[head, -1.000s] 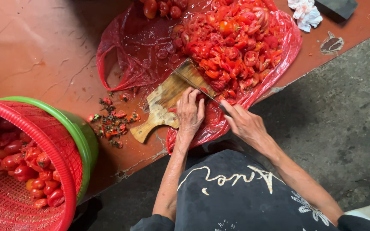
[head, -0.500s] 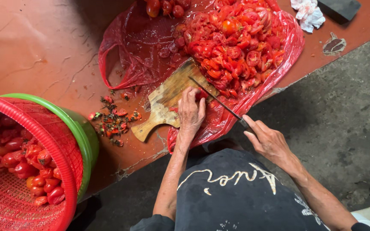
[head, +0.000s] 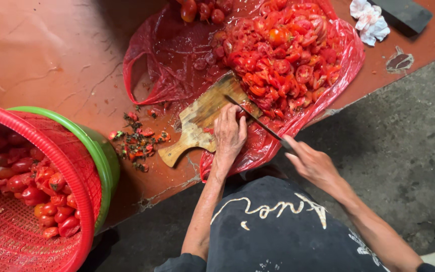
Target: The person repeatedly picks up small red tomatoes from a red plastic bag and chops them on a wooden cutting board using a knife. The chopped pieces accumulate on the bag beside the board. A red basket and a blue basket are visible nearby.
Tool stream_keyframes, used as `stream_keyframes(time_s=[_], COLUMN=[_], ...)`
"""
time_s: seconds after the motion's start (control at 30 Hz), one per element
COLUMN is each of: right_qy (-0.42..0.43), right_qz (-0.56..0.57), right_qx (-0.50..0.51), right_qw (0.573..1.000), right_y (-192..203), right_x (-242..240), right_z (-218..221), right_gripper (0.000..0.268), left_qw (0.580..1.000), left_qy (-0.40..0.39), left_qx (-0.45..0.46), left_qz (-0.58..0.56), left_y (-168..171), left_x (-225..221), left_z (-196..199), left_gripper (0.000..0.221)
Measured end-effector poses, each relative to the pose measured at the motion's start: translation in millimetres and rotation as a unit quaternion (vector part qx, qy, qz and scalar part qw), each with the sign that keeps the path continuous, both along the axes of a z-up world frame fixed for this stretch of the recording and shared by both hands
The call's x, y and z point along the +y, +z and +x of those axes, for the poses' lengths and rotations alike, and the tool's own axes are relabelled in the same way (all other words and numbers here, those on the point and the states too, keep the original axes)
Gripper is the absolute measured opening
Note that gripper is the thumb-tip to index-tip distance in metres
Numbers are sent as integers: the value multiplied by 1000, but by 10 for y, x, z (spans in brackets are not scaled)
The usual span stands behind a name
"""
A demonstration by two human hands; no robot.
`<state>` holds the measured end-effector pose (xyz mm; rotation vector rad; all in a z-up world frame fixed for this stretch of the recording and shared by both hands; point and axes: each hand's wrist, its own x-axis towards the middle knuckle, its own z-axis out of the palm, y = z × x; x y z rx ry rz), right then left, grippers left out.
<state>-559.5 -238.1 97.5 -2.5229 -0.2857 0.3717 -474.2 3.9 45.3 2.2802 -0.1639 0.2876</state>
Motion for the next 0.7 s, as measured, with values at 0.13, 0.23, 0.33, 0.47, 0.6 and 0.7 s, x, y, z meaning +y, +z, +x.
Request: stream_keyframes(time_s=[0.13, 0.23, 0.33, 0.47, 0.6, 0.7], right_qy=[-36, -53, -61, -47, -31, -16], right_qz=[69, 21, -2, 7, -27, -15], right_qx=[-47, -40, -26, -47, -47, -69], right_qw=[996, 998, 998, 998, 998, 997], right_y=[9, -5, 85, 197, 211, 142], right_x=[-232, -198, -161, -124, -40, 126], right_z=[-251, -267, -261, -313, -223, -24], right_gripper=[62, 63, 63, 62, 63, 63], left_qw=[998, 996, 997, 995, 993, 993], left_qy=[-7, -19, -39, -65, -62, -62], left_qx=[4, 17, 1, -15, -18, -37], left_qz=[55, 81, 60, 76, 99, 91], left_y=[52, 73, 68, -38, -127, -136], left_x=[-55, -71, 3, 133, 102, 96], left_z=[100, 149, 166, 129, 154, 149], left_gripper=[31, 38, 47, 42, 38, 36])
